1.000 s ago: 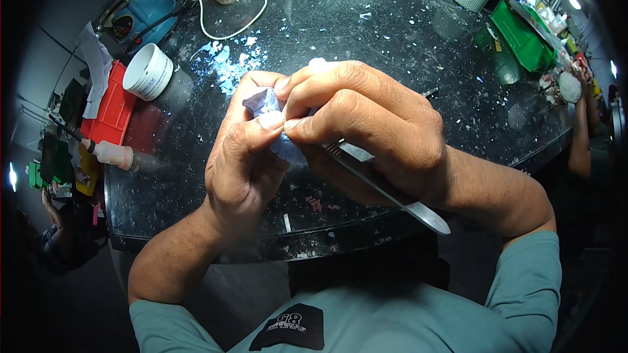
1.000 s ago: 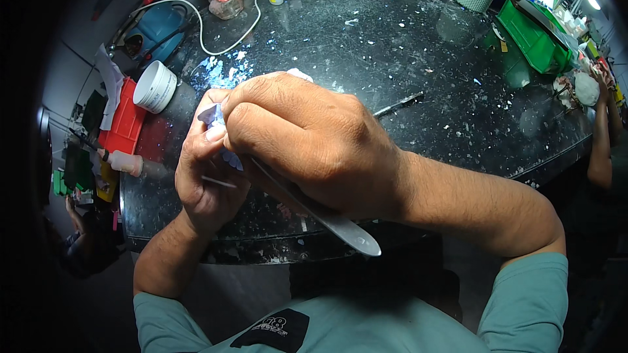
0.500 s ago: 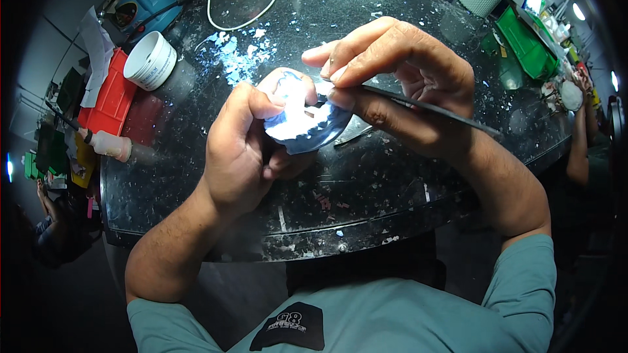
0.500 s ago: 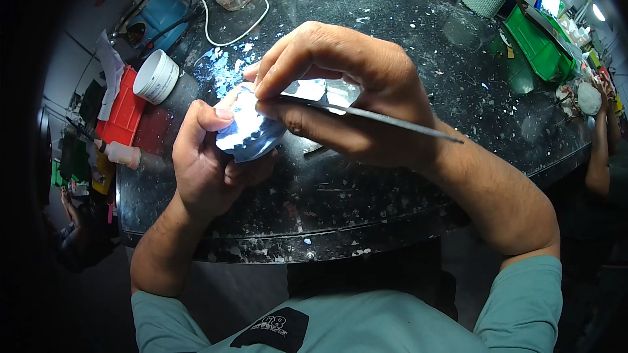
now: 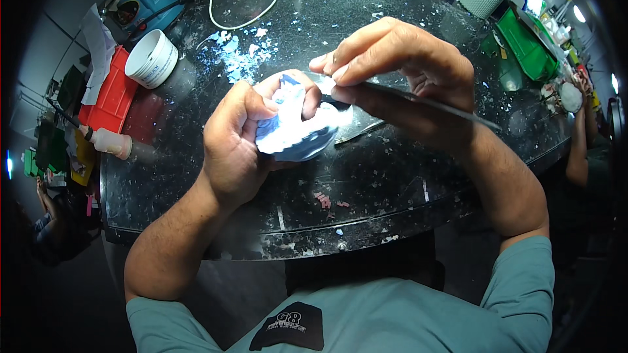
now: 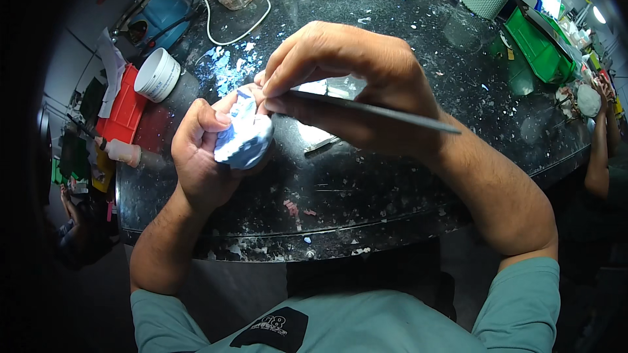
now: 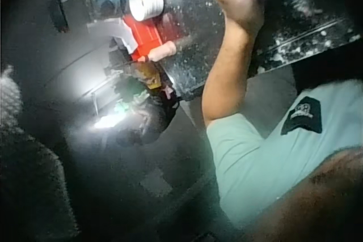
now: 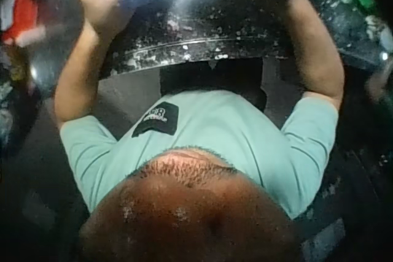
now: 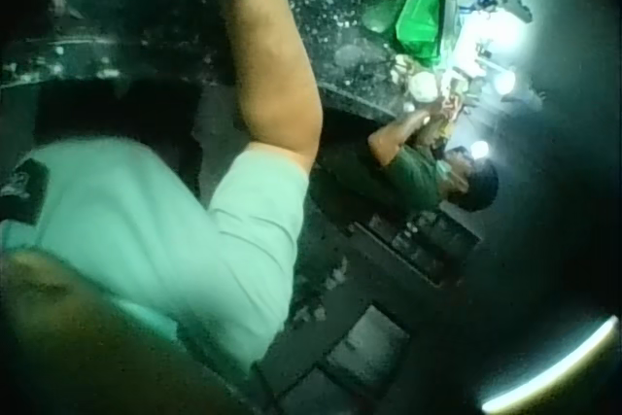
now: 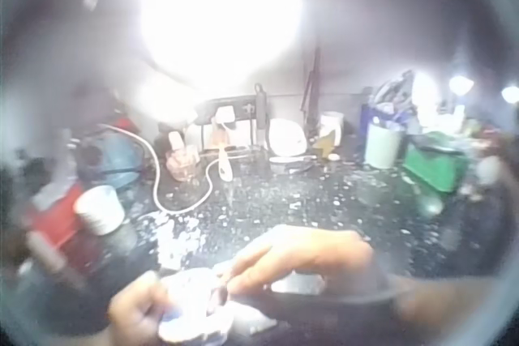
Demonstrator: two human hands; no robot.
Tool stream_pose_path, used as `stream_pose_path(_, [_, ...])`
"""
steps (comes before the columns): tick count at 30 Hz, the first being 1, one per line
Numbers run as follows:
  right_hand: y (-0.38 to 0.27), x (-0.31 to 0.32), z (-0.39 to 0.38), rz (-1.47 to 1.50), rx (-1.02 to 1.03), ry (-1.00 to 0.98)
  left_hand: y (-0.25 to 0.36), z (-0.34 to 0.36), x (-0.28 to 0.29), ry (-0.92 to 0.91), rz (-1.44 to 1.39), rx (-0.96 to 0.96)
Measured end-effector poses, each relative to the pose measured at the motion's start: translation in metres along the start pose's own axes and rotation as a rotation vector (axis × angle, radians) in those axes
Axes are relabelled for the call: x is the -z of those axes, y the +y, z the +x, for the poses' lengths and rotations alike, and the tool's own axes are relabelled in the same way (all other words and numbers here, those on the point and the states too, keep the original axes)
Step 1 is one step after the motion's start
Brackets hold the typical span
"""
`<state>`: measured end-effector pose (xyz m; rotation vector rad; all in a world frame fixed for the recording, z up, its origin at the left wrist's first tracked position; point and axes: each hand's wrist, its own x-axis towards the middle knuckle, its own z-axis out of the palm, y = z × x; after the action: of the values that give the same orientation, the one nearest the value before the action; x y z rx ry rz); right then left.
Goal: Detailed carving and refining of a dental prosthesis model using handheld tools.
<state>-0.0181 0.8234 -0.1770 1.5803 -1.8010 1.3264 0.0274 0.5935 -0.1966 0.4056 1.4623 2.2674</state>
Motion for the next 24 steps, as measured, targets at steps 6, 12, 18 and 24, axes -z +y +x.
stream_pose_path(6, [0.001, -0.002, 0.0, 0.114, -0.02, 0.01, -0.009, -0.004, -0.007, 0.069, 0.115, -0.254])
stream_pose_path(12, [-0.013, -0.005, 0.002, -0.123, 0.061, -0.078, 0.006, -0.003, -0.001, -0.086, 0.063, 0.043])
stream_pose_path(18, [-0.009, -0.008, -0.001, -0.128, 0.1, 0.001, 0.004, -0.002, -0.017, -0.03, 0.152, -0.026])
stream_pose_path(24, [-0.012, -0.007, -0.001, -0.144, 0.127, 0.021, 0.01, -0.005, -0.016, -0.019, 0.148, 0.027])
